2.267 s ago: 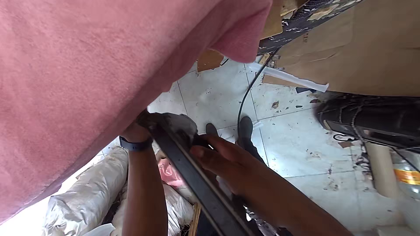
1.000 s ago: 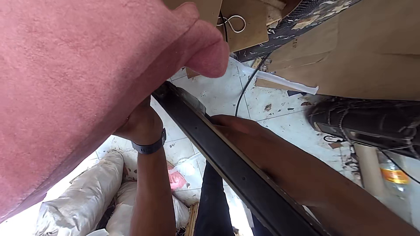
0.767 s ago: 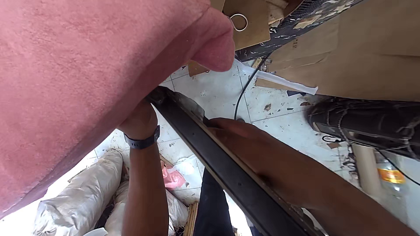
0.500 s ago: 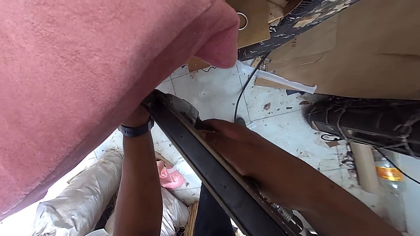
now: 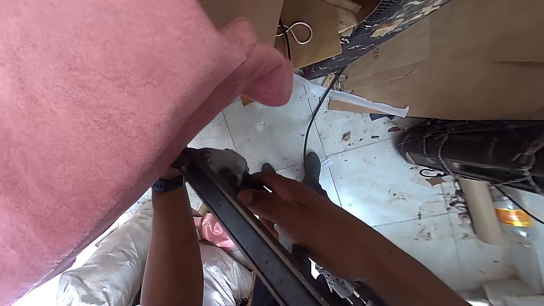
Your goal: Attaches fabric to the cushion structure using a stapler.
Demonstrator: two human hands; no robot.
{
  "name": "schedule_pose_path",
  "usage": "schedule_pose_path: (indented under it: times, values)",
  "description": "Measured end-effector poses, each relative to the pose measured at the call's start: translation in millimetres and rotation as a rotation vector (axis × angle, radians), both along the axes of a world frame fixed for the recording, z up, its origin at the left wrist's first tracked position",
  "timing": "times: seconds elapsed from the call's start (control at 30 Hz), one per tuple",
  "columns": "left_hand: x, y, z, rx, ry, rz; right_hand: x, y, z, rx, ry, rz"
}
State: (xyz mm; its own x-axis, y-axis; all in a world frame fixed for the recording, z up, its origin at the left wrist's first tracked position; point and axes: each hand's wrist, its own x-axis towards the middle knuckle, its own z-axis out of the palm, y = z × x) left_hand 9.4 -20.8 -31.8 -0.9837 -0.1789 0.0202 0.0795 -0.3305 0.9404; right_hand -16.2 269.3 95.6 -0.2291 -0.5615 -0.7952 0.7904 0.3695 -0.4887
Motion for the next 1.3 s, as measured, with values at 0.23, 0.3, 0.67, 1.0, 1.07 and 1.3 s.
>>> schedule_pose_path:
  times: [0.23, 0.3, 0.67, 1.0, 1.07, 1.3]
  values:
    - [-73.2, 91.4, 67.2, -0.228, 0.389, -0.075, 18.2, 58.0, -5.5, 0.040, -0.050, -0.085]
    - [-79.1, 106.6, 65.8, -0.184, 0.413, 0.026, 18.3, 70.9, -7.5, 0.032, -0.058, -0.137]
    - [-94.9, 88.4, 33.1, -0.386, 0.446, 0.282, -16.6, 82.6, -5.4, 0.009, -0.105, -0.087]
    - [-118.2, 57.3, 79.6, -0.977, 0.017, -0.065, -47.4, 49.4, -3.5, -0.031, -0.050, -0.067]
    - [-119.0, 58.7, 79.1, -0.964, 0.036, -0.010, -51.7, 47.3, 0.7, -0.013, -0.027, -0.048]
    - [-131.4, 89.9, 90.0, -0.734, 0.090, 0.213, -57.5, 47.6, 3.4, 0.026, 0.068, -0.011]
